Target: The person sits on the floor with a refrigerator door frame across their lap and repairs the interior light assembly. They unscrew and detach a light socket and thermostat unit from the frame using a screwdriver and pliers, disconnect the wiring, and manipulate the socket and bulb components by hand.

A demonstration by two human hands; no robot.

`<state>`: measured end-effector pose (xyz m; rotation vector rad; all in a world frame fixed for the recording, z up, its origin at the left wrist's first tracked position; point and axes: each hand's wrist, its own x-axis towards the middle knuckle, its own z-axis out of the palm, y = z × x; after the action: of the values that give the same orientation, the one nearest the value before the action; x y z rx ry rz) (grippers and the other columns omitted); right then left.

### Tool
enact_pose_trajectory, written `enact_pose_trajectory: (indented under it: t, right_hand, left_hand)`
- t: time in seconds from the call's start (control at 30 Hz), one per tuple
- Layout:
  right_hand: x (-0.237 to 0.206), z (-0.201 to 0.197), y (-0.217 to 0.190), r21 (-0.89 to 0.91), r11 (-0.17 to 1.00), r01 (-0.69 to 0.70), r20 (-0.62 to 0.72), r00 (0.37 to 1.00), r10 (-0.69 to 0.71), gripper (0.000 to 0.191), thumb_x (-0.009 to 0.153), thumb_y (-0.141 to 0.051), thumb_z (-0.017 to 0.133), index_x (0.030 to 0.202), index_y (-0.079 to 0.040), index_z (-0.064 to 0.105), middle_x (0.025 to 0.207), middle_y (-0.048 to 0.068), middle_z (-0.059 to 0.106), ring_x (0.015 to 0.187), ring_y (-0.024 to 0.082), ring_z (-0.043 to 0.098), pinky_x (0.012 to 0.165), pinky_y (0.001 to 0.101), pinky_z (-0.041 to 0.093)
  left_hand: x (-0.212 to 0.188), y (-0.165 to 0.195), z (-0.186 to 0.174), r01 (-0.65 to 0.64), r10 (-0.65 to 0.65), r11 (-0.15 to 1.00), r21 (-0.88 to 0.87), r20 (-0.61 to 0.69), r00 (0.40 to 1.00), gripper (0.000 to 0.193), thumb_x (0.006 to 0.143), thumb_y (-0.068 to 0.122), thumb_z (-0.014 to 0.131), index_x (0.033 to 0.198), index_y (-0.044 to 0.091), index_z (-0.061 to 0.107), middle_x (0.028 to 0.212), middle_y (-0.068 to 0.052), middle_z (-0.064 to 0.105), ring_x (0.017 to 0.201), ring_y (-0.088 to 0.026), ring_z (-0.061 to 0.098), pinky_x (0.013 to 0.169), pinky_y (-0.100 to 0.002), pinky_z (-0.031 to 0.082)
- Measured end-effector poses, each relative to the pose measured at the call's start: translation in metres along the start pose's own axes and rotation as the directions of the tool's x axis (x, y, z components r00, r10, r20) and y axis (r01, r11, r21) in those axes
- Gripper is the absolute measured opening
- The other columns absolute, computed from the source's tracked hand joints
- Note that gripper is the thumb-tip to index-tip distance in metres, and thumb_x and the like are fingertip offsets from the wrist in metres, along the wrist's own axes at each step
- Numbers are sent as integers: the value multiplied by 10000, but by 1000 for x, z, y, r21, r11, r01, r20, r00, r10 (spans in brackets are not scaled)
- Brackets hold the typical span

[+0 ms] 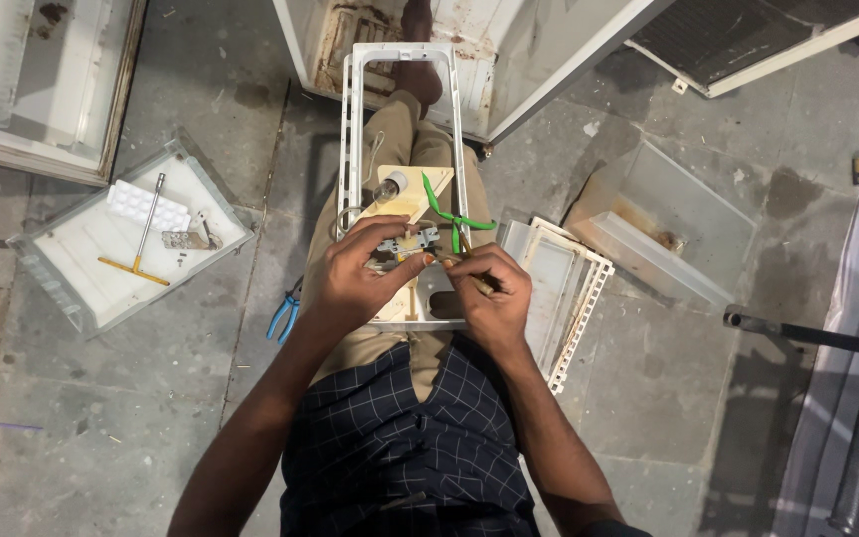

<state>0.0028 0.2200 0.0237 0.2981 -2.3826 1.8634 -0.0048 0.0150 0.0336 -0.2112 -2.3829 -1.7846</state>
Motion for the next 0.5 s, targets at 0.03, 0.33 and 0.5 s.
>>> enact_pose_trajectory:
  t: [0.03, 0.33, 0.5]
  right_hand:
    - [0, -1, -1, -8, 1000, -3, 9, 1000, 3, 105, 887, 102, 748, 900, 5, 710, 916, 79, 688, 859, 146, 670, 783, 265, 538]
    - [1, -3, -6, -12, 999, -50, 52, 997, 51, 107, 873, 104, 735, 881, -2, 725, 913, 75, 704, 855, 140, 684, 781, 259, 548]
    - [2, -4, -9, -50, 994, -94, 81, 992, 98, 113, 842, 109, 726, 843, -2, 741, 883, 69, 712, 828, 137, 688, 760, 261, 550]
  left_hand:
    - [-1, 0, 1, -1, 1, 1000, -3, 0, 1000, 369, 843, 183, 874, 1107, -16, 712, 1170, -150, 733, 1077, -259, 747, 897, -351, 595]
    - [3, 2, 2, 166, -162, 984, -59, 76, 984, 381, 842, 203, 843, 1139, 4, 709, 1154, -142, 753, 1002, -198, 761, 617, -286, 625]
    - [2, 0, 4, 87, -83, 994, -66, 69, 994, 372, 867, 185, 847, 1154, -2, 703, 1139, -152, 760, 1014, -195, 762, 726, -291, 635]
